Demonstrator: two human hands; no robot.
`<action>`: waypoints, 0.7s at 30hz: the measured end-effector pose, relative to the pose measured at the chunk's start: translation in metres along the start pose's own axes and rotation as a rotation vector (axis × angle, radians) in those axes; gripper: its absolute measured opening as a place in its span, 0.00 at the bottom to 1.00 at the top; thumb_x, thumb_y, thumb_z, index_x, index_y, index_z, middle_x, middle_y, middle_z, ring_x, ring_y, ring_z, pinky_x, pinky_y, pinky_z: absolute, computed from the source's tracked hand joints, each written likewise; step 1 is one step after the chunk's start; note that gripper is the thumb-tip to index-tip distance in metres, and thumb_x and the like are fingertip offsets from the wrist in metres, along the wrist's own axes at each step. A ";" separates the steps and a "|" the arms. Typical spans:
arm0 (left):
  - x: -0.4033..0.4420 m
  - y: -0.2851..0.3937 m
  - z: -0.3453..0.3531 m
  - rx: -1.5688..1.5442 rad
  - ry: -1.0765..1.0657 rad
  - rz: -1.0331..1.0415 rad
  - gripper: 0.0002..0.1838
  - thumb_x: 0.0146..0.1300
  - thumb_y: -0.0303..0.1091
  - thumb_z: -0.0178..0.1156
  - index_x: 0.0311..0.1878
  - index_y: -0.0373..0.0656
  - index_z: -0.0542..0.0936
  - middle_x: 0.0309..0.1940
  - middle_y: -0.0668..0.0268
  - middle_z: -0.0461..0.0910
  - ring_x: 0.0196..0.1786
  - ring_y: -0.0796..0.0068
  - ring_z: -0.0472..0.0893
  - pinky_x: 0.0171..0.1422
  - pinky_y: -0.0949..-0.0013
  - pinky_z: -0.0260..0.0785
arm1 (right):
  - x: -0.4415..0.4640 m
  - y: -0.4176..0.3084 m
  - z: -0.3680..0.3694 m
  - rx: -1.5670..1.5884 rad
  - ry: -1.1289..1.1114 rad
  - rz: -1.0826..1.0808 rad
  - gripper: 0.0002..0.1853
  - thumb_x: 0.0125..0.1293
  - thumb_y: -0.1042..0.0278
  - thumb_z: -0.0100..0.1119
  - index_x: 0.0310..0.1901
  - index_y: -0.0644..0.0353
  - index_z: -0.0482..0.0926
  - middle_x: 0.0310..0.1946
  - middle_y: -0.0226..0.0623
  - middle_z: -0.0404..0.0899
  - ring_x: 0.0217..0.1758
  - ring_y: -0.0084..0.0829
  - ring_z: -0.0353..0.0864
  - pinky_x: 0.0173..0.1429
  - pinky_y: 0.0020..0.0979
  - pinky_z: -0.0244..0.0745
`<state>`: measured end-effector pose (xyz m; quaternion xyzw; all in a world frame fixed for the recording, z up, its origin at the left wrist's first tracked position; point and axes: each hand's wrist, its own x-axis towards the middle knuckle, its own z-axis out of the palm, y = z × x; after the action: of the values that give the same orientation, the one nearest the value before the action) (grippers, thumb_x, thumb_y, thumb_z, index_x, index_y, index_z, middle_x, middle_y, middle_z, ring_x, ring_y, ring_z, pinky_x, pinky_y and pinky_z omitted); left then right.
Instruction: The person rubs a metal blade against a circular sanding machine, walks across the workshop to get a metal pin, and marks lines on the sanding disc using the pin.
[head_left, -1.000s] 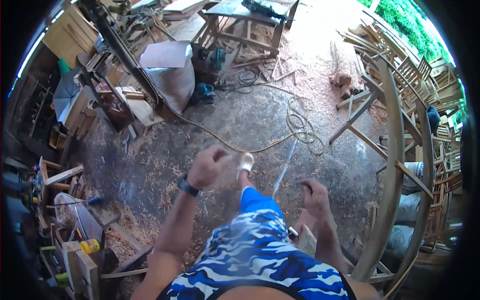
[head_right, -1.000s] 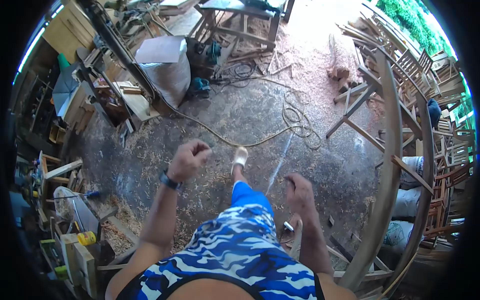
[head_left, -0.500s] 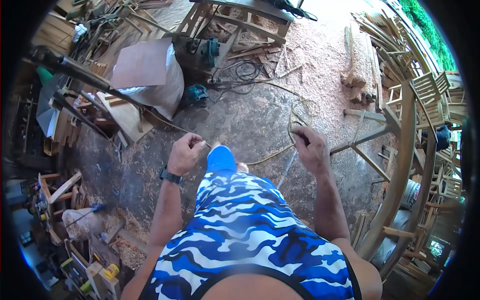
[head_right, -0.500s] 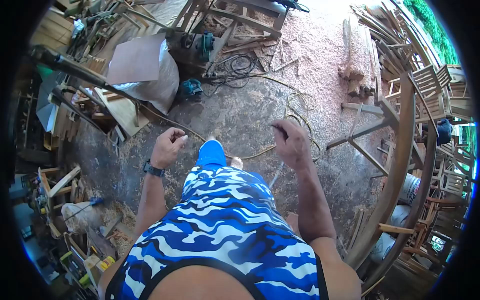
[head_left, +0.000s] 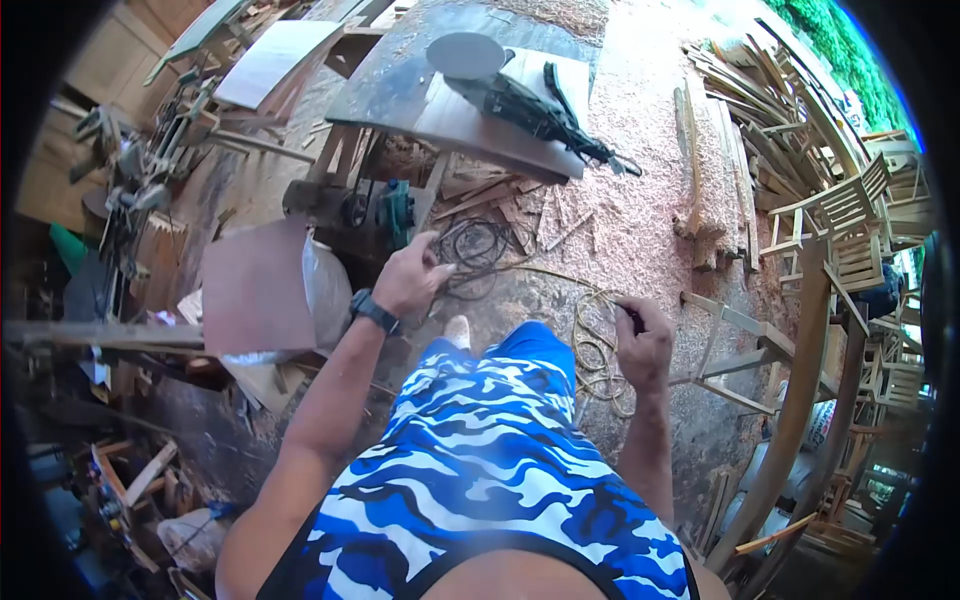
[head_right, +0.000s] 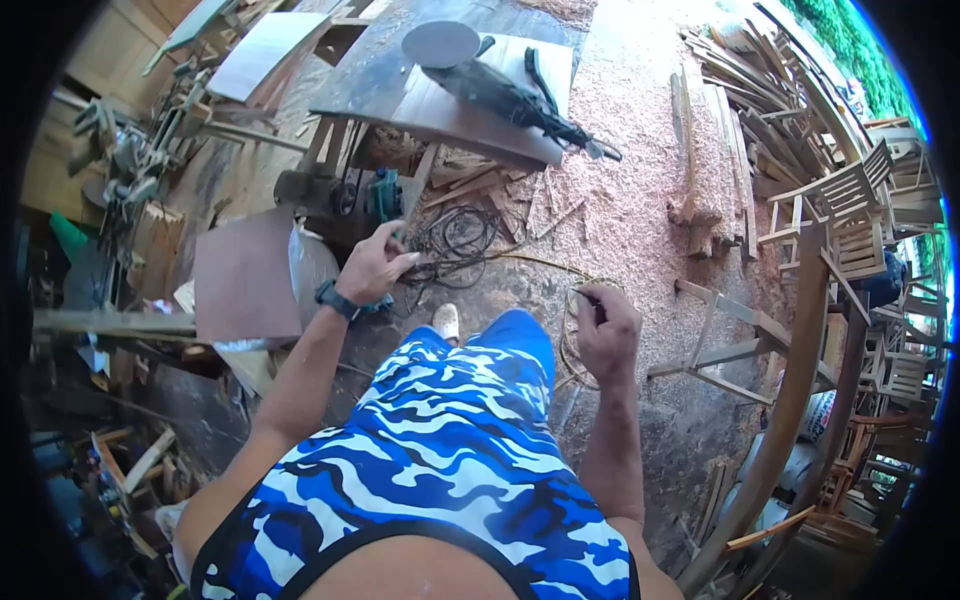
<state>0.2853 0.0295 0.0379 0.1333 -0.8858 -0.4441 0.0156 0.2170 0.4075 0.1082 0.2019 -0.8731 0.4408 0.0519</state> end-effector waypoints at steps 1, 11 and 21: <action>0.031 0.005 -0.003 0.006 -0.006 0.004 0.33 0.67 0.40 0.74 0.70 0.35 0.74 0.38 0.56 0.87 0.39 0.65 0.87 0.50 0.63 0.80 | 0.019 0.003 -0.002 -0.004 0.013 0.044 0.04 0.70 0.77 0.66 0.43 0.66 0.87 0.30 0.35 0.85 0.29 0.23 0.79 0.35 0.29 0.74; 0.234 0.015 0.000 -0.069 0.133 -0.112 0.61 0.58 0.52 0.80 0.81 0.25 0.55 0.65 0.42 0.78 0.67 0.49 0.80 0.74 0.57 0.72 | 0.227 0.061 0.042 -0.032 -0.064 -0.124 0.07 0.67 0.79 0.67 0.45 0.63 0.87 0.32 0.39 0.85 0.27 0.31 0.81 0.33 0.33 0.74; 0.349 -0.066 -0.008 -0.011 0.367 0.024 0.63 0.53 0.49 0.84 0.85 0.40 0.54 0.73 0.48 0.73 0.68 0.54 0.79 0.73 0.54 0.74 | 0.396 0.003 0.119 0.133 -0.248 -0.278 0.06 0.65 0.77 0.67 0.42 0.64 0.88 0.32 0.43 0.85 0.28 0.37 0.85 0.35 0.35 0.79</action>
<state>-0.0357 -0.1019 -0.0407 0.2015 -0.8672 -0.4170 0.1829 -0.1355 0.1934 0.1404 0.3761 -0.8054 0.4579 -0.0089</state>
